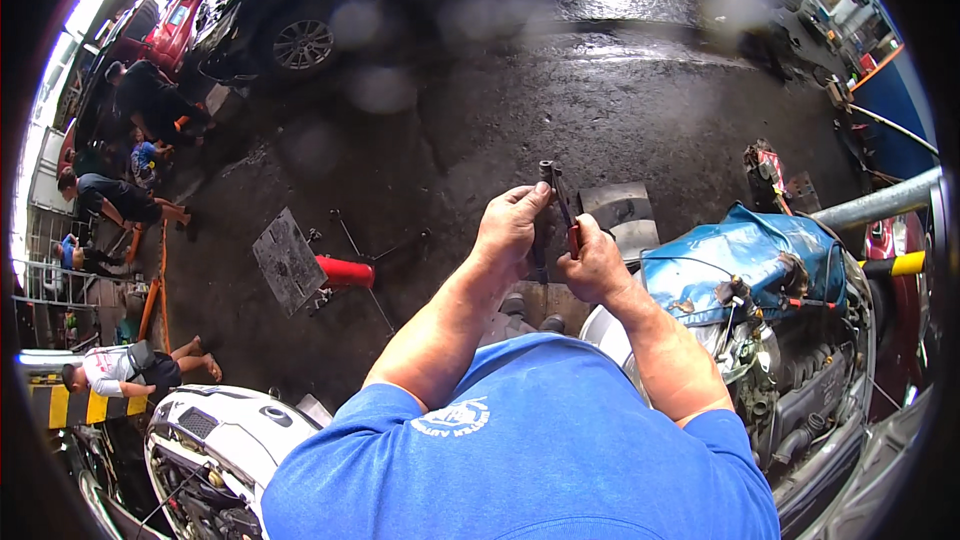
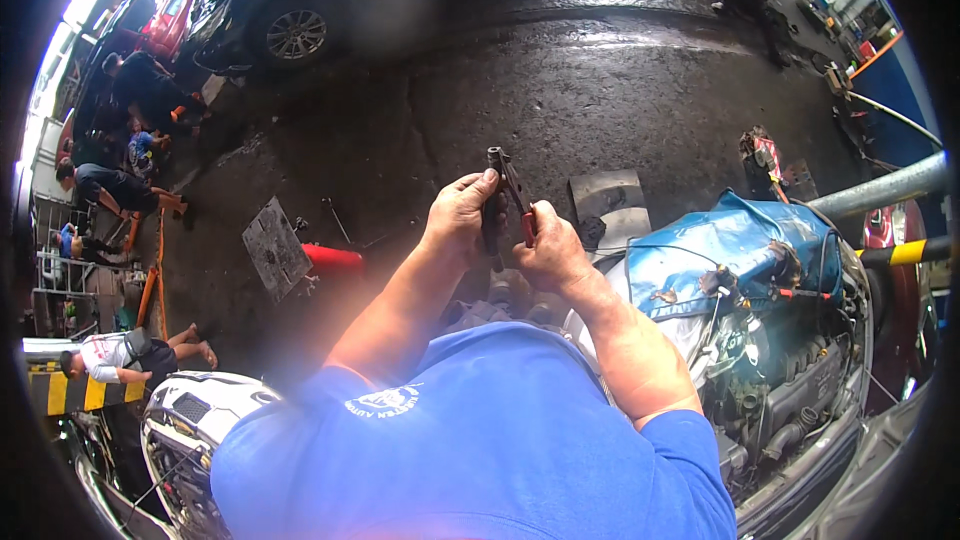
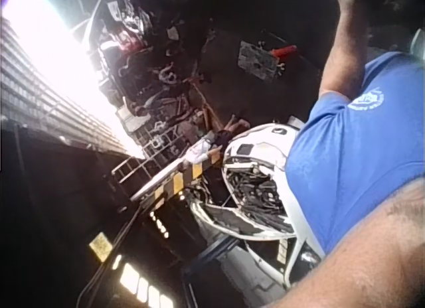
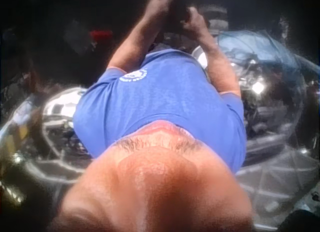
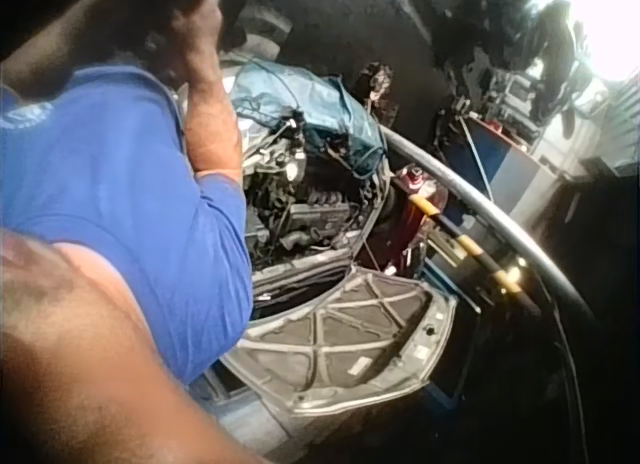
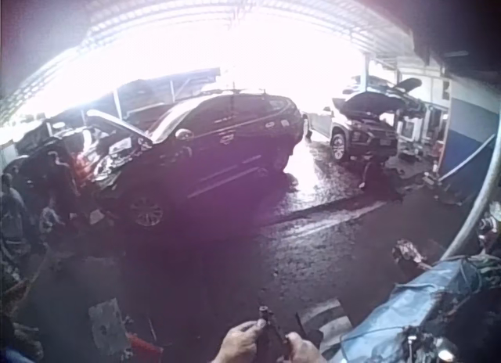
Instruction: The person uses pliers to disconnect a hose and cable from a car engine, then uses their hands to work on a component near the headlight and a battery.
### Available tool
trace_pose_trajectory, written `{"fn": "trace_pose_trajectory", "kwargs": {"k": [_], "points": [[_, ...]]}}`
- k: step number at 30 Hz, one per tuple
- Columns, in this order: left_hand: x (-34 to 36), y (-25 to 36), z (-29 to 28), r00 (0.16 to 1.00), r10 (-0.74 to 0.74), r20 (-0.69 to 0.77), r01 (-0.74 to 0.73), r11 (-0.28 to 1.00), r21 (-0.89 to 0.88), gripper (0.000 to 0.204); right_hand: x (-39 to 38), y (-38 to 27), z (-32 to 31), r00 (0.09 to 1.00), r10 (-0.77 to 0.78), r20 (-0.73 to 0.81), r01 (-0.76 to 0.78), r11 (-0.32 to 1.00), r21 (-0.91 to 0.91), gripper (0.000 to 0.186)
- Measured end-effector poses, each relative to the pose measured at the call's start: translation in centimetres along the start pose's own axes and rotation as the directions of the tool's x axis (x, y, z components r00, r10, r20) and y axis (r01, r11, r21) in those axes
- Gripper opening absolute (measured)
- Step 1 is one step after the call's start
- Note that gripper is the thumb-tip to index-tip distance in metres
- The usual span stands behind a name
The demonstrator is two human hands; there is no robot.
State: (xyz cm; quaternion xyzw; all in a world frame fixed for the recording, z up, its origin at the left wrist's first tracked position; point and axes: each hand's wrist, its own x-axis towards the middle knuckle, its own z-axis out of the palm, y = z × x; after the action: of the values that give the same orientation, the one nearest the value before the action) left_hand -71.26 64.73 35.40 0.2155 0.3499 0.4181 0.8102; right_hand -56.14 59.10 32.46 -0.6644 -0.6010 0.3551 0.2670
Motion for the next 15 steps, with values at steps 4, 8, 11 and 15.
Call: {"fn": "trace_pose_trajectory", "kwargs": {"k": [4,8,11,15], "points": [[1.3,-0.8,-1.3,0.989,0.148,-0.019,-0.144,0.979,0.146,0.024,-0.3,-1.0,0.4,0.994,0.002,0.113,-0.032,0.964,0.264,0.025],[1.7,-0.7,-3.6,0.962,0.221,0.161,-0.259,0.928,0.269,0.023,-0.5,-2.3,-0.3,0.94,0.068,0.335,-0.238,0.835,0.497,0.031],[1.8,1.1,-5.4,0.923,-0.036,0.384,0.003,0.996,0.087,0.03,-0.3,-1.6,-0.4,0.961,-0.013,0.277,-0.118,0.884,0.452,0.035],[0.8,1.4,-5.1,0.861,-0.034,0.507,0.023,0.999,0.028,0.029,-0.6,-3.4,-1.5,0.901,0.02,0.434,-0.242,0.852,0.464,0.045]]}}
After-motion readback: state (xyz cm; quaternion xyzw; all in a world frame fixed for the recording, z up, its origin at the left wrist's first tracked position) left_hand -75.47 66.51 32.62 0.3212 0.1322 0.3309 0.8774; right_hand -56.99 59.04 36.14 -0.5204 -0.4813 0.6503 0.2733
